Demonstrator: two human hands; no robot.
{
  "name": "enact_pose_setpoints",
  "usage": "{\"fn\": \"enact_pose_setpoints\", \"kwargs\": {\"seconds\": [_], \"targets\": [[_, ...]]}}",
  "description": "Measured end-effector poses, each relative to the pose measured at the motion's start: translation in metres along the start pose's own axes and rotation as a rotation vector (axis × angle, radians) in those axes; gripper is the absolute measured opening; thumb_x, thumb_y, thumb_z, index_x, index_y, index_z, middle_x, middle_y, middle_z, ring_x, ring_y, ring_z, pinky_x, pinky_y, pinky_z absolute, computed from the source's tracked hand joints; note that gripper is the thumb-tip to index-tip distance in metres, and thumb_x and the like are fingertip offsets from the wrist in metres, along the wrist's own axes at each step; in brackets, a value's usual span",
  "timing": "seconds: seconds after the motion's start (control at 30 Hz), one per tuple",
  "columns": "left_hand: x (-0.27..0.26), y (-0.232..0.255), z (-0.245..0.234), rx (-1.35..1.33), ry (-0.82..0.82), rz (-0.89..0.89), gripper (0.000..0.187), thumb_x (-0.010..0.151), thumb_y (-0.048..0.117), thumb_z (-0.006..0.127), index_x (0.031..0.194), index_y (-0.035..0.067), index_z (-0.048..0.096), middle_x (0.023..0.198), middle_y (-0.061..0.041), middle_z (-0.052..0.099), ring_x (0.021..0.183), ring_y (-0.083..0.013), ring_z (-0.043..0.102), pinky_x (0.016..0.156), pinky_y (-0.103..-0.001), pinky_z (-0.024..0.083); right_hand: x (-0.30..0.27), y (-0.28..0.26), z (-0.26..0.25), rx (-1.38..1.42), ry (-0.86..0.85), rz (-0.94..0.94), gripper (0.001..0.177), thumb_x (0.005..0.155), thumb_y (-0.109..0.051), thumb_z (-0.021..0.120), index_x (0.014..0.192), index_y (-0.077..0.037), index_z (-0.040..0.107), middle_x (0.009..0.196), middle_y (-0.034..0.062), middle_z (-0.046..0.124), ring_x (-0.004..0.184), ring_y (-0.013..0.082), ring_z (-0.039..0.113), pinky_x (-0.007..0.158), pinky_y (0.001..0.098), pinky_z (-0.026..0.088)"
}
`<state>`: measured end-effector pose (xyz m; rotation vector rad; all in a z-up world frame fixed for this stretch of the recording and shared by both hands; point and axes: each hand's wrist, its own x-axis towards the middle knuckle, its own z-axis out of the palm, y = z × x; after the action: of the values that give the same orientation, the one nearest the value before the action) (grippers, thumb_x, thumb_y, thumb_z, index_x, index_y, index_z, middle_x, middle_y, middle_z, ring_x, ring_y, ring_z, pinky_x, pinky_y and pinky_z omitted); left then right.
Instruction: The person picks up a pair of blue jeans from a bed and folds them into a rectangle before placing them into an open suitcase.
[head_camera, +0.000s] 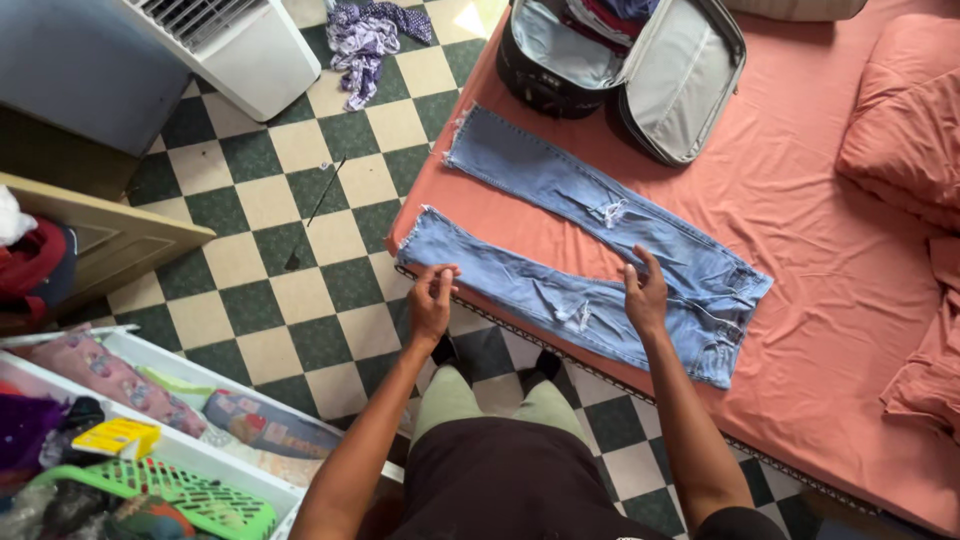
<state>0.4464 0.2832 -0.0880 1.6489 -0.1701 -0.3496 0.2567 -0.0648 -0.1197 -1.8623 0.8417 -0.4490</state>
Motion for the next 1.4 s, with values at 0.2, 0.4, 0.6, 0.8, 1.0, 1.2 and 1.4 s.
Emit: {"fn": "enact_pose_setpoints", "kwargs": {"seconds": [0.2, 0.4, 0.6, 0.8, 1.0, 1.2, 1.4], "targets": [[0.039, 0.030, -0.017, 0.001, -0.085, 0.060, 0.023, 0.103, 0.022, 0.058, 0.108, 0.005, 0.073, 0.095, -0.005, 0.078, 0.076, -0.0113, 0.069, 0.070, -0.026, 0.056, -0.005, -0.061, 0.049, 0.041, -0.115, -0.006, 0.035, 0.108, -0.014, 0.055, 0.140, -0.003, 0.059, 0.135, 0.0121, 0.068, 0.110, 0.0198, 0.071, 0.090, 0.0304, 0.056], [0.070, 0.028, -0.023, -0.089, -0.045, 0.057, 0.023, 0.106, 0.020, 0.057, 0.104, 0.004, 0.074, 0.096, -0.005, 0.076, 0.080, -0.0112, 0.067, 0.075, -0.027, 0.056, 0.002, -0.138, 0.113, 0.172, -0.296, -0.056, 0.045, 0.106, -0.025, 0.053, 0.148, -0.007, 0.051, 0.144, 0.0102, 0.058, 0.112, 0.0205, 0.066, 0.093, 0.0327, 0.053], [0.076, 0.022, -0.023, -0.170, -0.111, 0.033, 0.021, 0.105, 0.018, 0.057, 0.106, 0.004, 0.072, 0.098, -0.006, 0.076, 0.081, -0.0124, 0.067, 0.077, -0.027, 0.055, 0.036, -0.173, 0.143, 0.318, -0.385, -0.071, 0.046, 0.107, -0.025, 0.052, 0.149, -0.005, 0.049, 0.149, 0.0105, 0.057, 0.120, 0.0212, 0.067, 0.099, 0.0349, 0.053], [0.083, 0.027, -0.046, -0.155, -0.110, -0.046, 0.020, 0.104, 0.017, 0.057, 0.108, 0.004, 0.071, 0.099, -0.005, 0.075, 0.081, -0.0106, 0.068, 0.076, -0.026, 0.056, 0.047, -0.148, 0.142, 0.259, -0.292, -0.053, 0.043, 0.106, -0.018, 0.052, 0.146, -0.003, 0.050, 0.145, 0.0117, 0.060, 0.115, 0.0215, 0.069, 0.093, 0.0330, 0.053], [0.084, 0.011, -0.050, -0.058, -0.122, -0.033, 0.021, 0.104, 0.018, 0.057, 0.109, 0.005, 0.072, 0.099, -0.004, 0.077, 0.080, -0.0102, 0.068, 0.075, -0.025, 0.055, 0.044, -0.121, 0.125, 0.209, -0.201, -0.010, 0.038, 0.106, -0.014, 0.055, 0.143, -0.004, 0.054, 0.135, 0.0106, 0.066, 0.111, 0.0189, 0.070, 0.089, 0.0294, 0.054], [0.098, 0.004, -0.043, 0.004, -0.158, -0.022, 0.021, 0.105, 0.018, 0.057, 0.109, 0.004, 0.072, 0.098, -0.005, 0.076, 0.079, -0.0114, 0.068, 0.073, -0.026, 0.055, 0.032, -0.109, 0.098, 0.163, -0.095, 0.044, 0.036, 0.105, -0.016, 0.058, 0.140, -0.005, 0.058, 0.133, 0.0093, 0.068, 0.108, 0.0172, 0.072, 0.089, 0.0289, 0.055], [0.122, 0.009, -0.012, 0.026, -0.210, -0.015, 0.018, 0.103, 0.016, 0.059, 0.111, 0.004, 0.071, 0.100, -0.005, 0.076, 0.079, -0.0114, 0.070, 0.073, -0.026, 0.057, 0.036, -0.088, 0.071, 0.175, -0.068, 0.083, 0.037, 0.104, -0.015, 0.059, 0.140, -0.005, 0.057, 0.133, 0.0102, 0.068, 0.107, 0.0169, 0.071, 0.089, 0.0297, 0.055]]}}
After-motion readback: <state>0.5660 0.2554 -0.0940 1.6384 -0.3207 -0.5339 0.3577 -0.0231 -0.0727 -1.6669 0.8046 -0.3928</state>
